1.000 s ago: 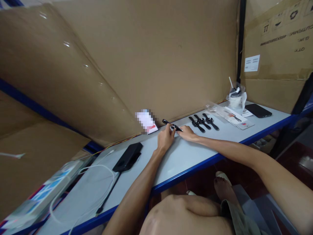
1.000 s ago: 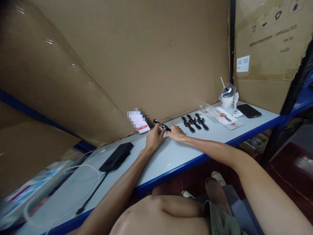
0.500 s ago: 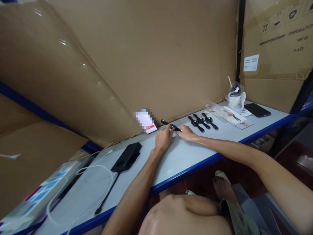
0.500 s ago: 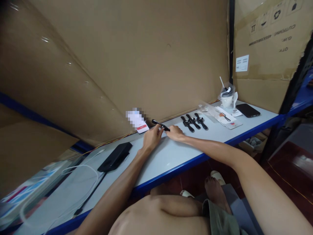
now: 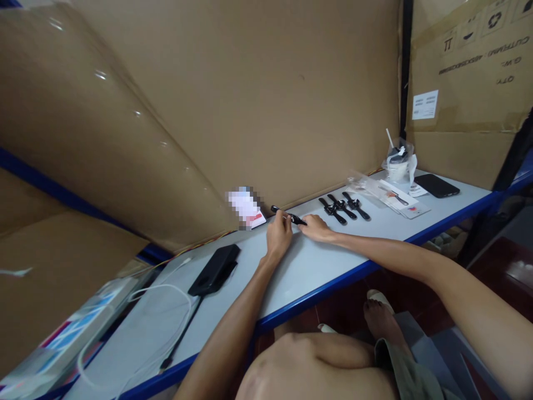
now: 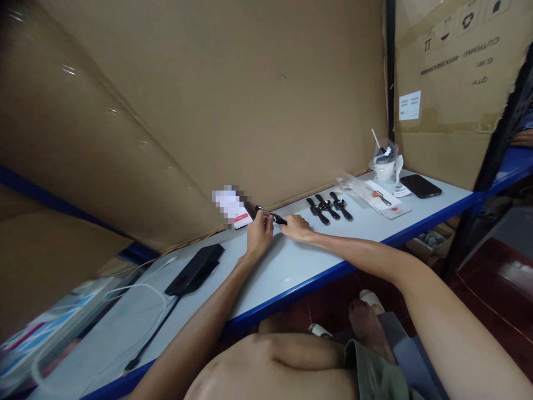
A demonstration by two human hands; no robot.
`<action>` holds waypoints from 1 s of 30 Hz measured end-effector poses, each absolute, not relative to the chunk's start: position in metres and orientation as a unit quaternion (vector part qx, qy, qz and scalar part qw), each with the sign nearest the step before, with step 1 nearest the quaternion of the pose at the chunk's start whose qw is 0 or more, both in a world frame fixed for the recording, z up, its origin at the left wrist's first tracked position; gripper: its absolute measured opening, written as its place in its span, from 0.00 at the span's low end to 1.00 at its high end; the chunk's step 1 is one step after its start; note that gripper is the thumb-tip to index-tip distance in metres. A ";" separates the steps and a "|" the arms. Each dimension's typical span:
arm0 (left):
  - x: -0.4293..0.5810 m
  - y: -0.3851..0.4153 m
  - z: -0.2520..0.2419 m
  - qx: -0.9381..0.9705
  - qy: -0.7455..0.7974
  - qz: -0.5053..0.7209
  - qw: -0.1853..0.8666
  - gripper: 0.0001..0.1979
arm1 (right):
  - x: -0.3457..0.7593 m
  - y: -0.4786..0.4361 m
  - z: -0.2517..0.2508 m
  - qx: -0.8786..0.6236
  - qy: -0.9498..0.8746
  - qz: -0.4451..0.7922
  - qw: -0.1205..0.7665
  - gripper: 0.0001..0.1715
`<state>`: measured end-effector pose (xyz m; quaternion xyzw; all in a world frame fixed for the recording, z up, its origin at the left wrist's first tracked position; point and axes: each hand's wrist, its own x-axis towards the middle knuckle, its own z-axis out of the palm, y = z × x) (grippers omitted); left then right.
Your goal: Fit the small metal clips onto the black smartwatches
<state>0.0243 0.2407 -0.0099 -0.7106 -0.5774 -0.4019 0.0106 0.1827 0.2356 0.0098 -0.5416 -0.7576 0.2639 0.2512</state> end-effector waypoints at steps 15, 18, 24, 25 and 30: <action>0.013 0.236 -0.002 -0.759 -0.585 -0.271 0.091 0.14 | 0.188 0.240 0.015 -0.527 -0.731 0.318 0.296 0.16; 0.013 0.237 -0.003 -0.752 -0.589 -0.284 0.086 0.16 | 0.189 0.241 0.015 -0.530 -0.729 0.320 0.292 0.16; 0.014 0.237 -0.003 -0.760 -0.591 -0.252 0.096 0.15 | 0.186 0.242 0.012 -0.521 -0.746 0.307 0.277 0.17; 0.014 0.236 -0.002 -0.761 -0.593 -0.244 0.101 0.15 | 0.185 0.242 0.011 -0.524 -0.748 0.301 0.273 0.17; 0.014 0.234 0.000 -0.756 -0.603 -0.227 0.120 0.12 | 0.183 0.239 0.009 -0.536 -0.758 0.271 0.255 0.17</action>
